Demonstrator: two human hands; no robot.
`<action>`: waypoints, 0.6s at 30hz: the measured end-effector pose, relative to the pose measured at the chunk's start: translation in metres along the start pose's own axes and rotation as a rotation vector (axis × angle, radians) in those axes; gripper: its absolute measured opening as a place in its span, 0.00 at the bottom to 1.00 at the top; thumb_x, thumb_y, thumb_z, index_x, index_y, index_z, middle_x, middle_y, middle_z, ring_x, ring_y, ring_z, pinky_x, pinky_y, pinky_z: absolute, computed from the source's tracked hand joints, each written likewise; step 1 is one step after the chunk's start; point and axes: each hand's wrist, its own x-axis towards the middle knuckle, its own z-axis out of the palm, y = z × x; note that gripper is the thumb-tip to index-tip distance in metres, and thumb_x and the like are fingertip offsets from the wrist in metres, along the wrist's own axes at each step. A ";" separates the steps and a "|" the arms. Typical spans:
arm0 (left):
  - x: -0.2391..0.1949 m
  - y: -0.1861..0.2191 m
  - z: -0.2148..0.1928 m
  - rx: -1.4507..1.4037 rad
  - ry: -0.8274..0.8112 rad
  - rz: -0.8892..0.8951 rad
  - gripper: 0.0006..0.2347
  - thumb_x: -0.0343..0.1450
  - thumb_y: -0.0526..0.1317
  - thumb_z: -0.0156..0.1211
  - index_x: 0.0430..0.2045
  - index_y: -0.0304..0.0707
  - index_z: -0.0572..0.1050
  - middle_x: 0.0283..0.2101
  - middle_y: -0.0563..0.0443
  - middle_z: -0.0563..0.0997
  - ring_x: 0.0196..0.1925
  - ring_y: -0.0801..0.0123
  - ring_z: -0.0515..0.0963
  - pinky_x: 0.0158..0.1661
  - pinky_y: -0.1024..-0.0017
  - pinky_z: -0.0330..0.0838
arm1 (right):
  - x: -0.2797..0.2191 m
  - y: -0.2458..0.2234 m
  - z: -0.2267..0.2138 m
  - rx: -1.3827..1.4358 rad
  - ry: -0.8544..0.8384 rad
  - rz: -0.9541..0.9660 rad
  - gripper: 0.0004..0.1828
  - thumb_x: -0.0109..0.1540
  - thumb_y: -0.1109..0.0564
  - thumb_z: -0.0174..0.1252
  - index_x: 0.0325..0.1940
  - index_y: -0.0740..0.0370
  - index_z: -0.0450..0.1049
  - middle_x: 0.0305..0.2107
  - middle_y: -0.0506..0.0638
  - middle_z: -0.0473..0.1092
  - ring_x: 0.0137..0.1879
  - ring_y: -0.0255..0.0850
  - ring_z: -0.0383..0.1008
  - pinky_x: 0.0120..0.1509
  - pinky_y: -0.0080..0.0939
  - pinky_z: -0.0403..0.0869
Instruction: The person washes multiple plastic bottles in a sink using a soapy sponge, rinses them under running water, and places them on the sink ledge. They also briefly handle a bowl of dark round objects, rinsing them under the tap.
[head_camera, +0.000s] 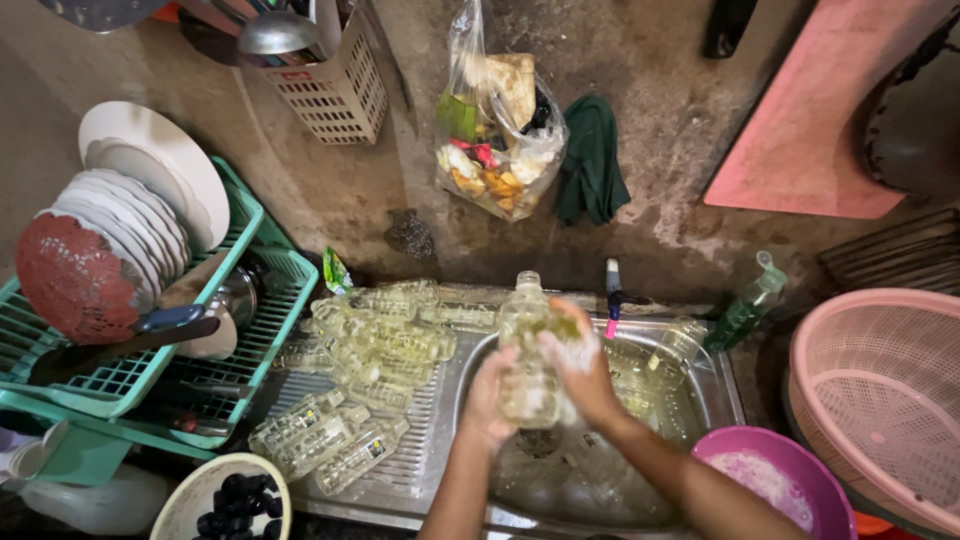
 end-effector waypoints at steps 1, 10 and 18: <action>-0.004 0.000 0.004 0.121 -0.015 -0.004 0.21 0.66 0.41 0.63 0.53 0.34 0.71 0.42 0.44 0.82 0.41 0.61 0.85 0.40 0.65 0.86 | 0.008 -0.009 -0.002 0.005 0.003 0.023 0.30 0.61 0.54 0.60 0.67 0.57 0.65 0.56 0.54 0.71 0.60 0.46 0.74 0.60 0.43 0.78; -0.005 -0.023 -0.008 0.300 -0.411 -0.184 0.32 0.62 0.30 0.66 0.64 0.40 0.64 0.56 0.41 0.79 0.57 0.56 0.82 0.61 0.53 0.77 | 0.061 -0.041 -0.033 0.416 -0.278 0.392 0.32 0.51 0.61 0.66 0.61 0.59 0.69 0.45 0.54 0.77 0.45 0.44 0.79 0.49 0.46 0.81; -0.024 -0.032 0.025 0.742 -0.063 0.344 0.32 0.62 0.32 0.74 0.59 0.38 0.62 0.51 0.42 0.80 0.51 0.59 0.82 0.54 0.59 0.79 | 0.059 0.002 -0.035 -0.092 -0.025 0.039 0.26 0.54 0.69 0.67 0.56 0.64 0.73 0.38 0.53 0.75 0.43 0.40 0.77 0.47 0.40 0.78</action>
